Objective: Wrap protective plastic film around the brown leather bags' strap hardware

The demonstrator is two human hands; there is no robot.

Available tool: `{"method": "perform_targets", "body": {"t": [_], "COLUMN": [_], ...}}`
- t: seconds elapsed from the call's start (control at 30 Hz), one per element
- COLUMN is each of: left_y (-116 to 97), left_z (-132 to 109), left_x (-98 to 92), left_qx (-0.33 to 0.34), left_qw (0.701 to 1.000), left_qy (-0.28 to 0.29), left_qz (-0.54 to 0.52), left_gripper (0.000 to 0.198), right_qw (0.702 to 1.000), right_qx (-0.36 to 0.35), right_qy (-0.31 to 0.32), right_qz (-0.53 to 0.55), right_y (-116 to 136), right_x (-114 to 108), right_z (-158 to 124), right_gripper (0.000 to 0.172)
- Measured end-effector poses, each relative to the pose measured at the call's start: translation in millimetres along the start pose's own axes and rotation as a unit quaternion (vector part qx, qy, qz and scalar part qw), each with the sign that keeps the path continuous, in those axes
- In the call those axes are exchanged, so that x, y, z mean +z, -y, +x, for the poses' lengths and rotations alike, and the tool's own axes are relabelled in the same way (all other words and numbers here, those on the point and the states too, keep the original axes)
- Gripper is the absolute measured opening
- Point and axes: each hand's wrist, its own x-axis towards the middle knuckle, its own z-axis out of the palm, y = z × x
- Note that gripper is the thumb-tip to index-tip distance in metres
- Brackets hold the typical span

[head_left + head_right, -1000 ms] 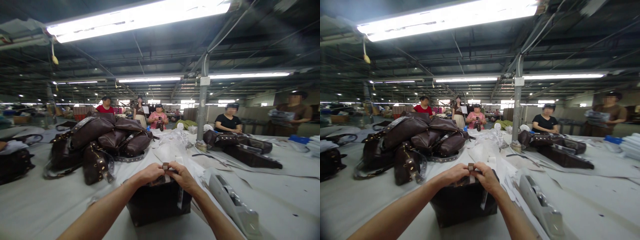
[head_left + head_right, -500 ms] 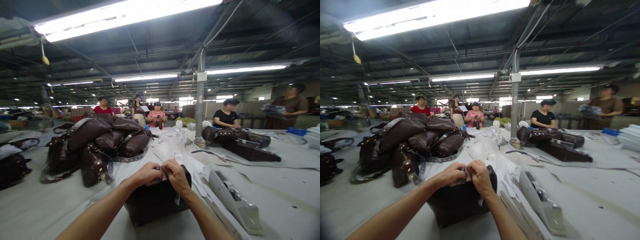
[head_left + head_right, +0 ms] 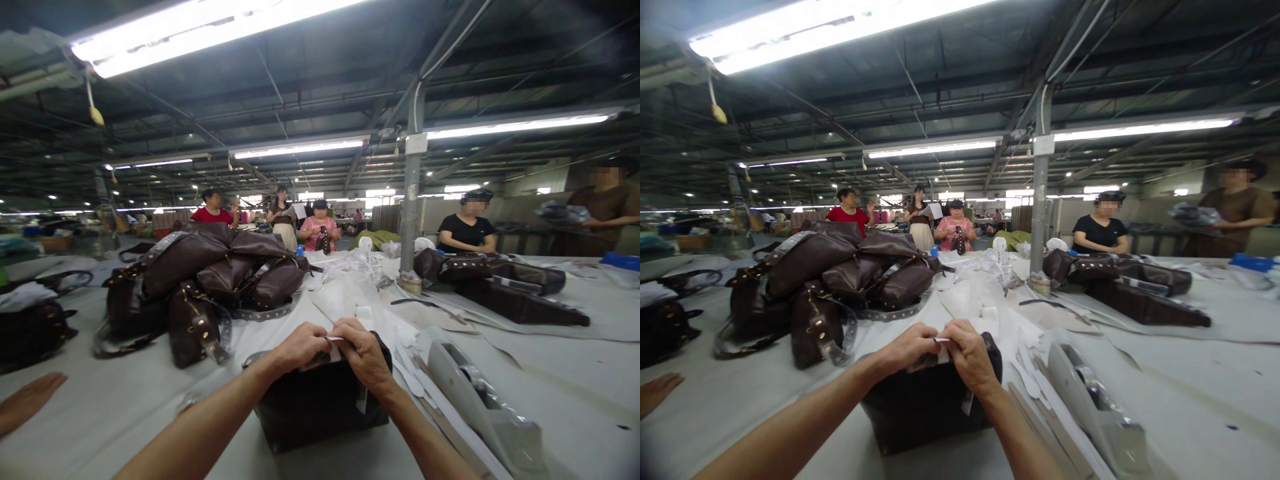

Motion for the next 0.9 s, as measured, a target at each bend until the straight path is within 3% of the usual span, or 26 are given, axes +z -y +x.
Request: {"method": "perform_targets", "body": {"t": [0.27, 0.4, 0.8, 0.9], "left_y": [-1, 0, -8, -9], "left_z": [1, 0, -1, -1], "left_x": [-1.2, -1.6, -4.7, -5.9], "left_qx": [0.011, 0.005, 0.007, -0.008], "left_qw": [1.000, 0.999, 0.996, 0.996], "left_qy": [0.028, 0.042, 0.084, 0.090], "left_qz": [-0.003, -0.008, -0.022, -0.024], "left_gripper": [0.016, 0.014, 0.021, 0.025], "right_qw": [0.999, 0.999, 0.968, 0.957], "right_qx": [0.011, -0.033, -0.150, -0.186], "right_qy": [0.034, 0.028, 0.166, 0.166], "right_qz": [0.030, 0.032, -0.111, -0.149], "right_y": [-4, -5, -1, -6], "right_x": [-5, -6, -30, -31], "right_z": [-1, -5, -19, -21], "right_gripper": [0.018, 0.019, 0.030, 0.036]}}
